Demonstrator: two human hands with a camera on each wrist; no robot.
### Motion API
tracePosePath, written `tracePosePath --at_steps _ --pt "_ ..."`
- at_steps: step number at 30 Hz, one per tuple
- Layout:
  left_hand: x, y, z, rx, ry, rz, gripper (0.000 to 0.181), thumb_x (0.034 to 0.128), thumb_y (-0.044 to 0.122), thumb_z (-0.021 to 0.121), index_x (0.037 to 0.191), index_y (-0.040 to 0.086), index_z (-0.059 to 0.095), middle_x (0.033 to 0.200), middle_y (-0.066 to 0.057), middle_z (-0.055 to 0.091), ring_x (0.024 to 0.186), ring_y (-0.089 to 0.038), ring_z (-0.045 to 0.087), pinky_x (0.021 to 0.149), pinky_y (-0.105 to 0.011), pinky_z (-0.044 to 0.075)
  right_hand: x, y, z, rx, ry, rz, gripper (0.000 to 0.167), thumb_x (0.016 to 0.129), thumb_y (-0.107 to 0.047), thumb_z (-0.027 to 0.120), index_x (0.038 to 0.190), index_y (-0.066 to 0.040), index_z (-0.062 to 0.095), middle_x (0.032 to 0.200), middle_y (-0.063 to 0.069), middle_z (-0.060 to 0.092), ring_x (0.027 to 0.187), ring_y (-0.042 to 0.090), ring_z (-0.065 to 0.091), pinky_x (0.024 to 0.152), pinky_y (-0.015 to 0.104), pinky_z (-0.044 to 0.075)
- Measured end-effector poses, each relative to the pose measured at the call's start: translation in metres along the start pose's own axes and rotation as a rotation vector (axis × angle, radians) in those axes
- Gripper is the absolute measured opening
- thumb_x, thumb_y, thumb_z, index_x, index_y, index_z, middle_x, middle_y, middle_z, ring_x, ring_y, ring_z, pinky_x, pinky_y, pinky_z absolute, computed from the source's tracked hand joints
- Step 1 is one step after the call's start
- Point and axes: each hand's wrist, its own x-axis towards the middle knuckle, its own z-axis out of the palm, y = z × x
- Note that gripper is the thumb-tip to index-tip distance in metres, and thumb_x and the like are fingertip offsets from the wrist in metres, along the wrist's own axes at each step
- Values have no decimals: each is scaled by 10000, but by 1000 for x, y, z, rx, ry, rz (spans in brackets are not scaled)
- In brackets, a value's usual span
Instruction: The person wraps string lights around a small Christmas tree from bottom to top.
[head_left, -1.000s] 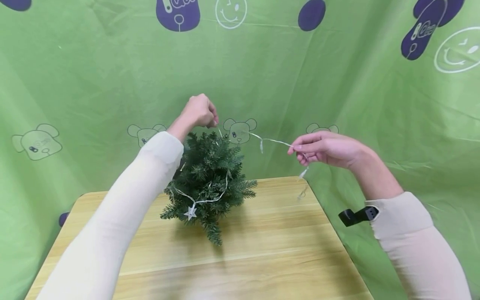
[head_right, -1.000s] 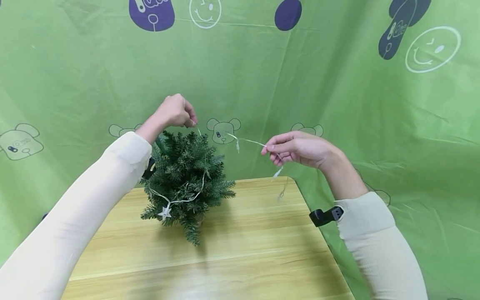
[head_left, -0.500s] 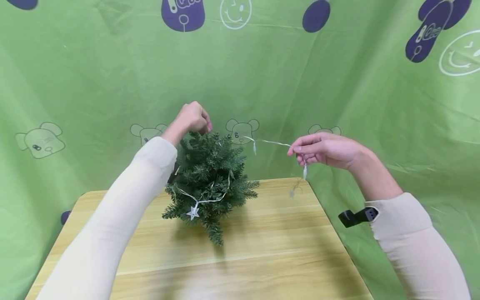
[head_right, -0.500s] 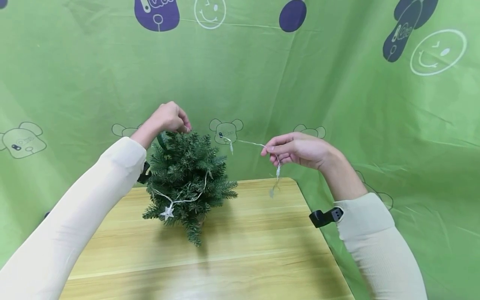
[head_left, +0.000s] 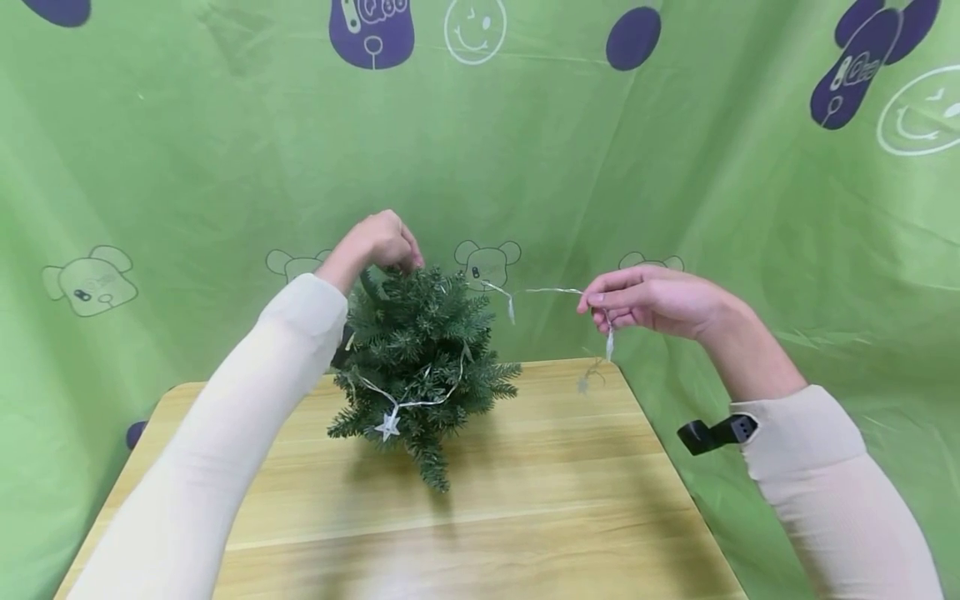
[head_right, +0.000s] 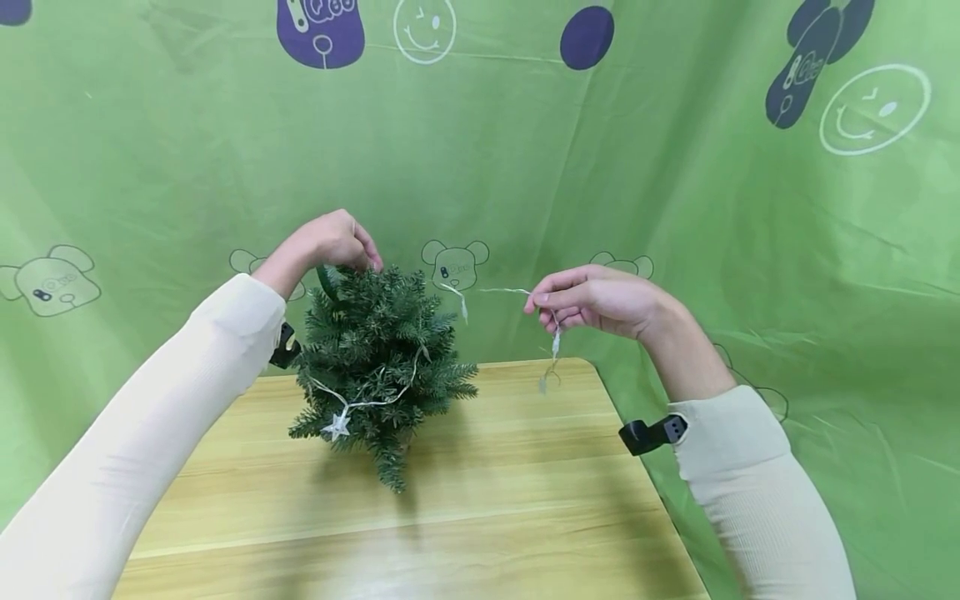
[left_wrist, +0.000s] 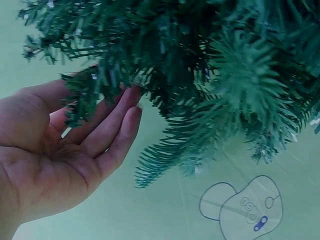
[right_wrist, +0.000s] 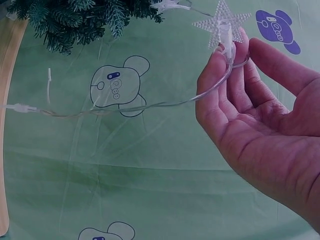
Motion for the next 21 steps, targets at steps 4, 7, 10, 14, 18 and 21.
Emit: tracePosePath --at_steps 4,7,10,14,18,21 --pt "-4 9 -3 -57 9 7 179 950 115 684 1115 69 736 1225 -115 726 1101 -265 697 1062 -425 510 -1 -1 0 0 1 -2 211 1032 -68 523 1162 -15 681 982 39 675 892 153 661 876 287 585" --pt "-10 20 -4 -58 20 38 179 951 117 685 1117 66 730 1195 -114 731 1101 -268 692 1000 -384 550 -2 0 0 2 -2 -6 216 1035 -74 521 1170 -11 678 988 40 669 897 155 659 879 288 583" --pt "-16 38 -3 -24 23 91 184 957 148 687 1124 80 726 1144 -93 735 1106 -267 684 982 -376 553 -2 0 -1 1 -4 -6 219 1037 -77 518 1173 -13 677 990 40 668 898 155 659 876 285 583" --pt "-23 66 7 35 11 177 210 950 191 708 1139 102 730 1063 -50 738 1066 -242 688 961 -360 545 -2 -1 0 0 0 0 217 1037 -77 517 1170 -15 677 991 43 668 898 156 661 873 284 584" --pt "-29 93 27 129 -42 273 207 939 216 726 1128 138 753 1049 -4 746 989 -175 683 933 -335 540 -2 -2 0 -5 -12 -2 218 1038 -83 515 1172 -22 676 995 39 661 898 152 656 870 279 580" --pt "-32 108 43 183 -78 345 174 921 211 746 1083 157 777 1043 13 758 954 -154 670 899 -323 545 -2 -2 0 7 -28 -8 225 1043 -77 504 1179 -18 673 995 30 662 900 144 654 868 274 578"
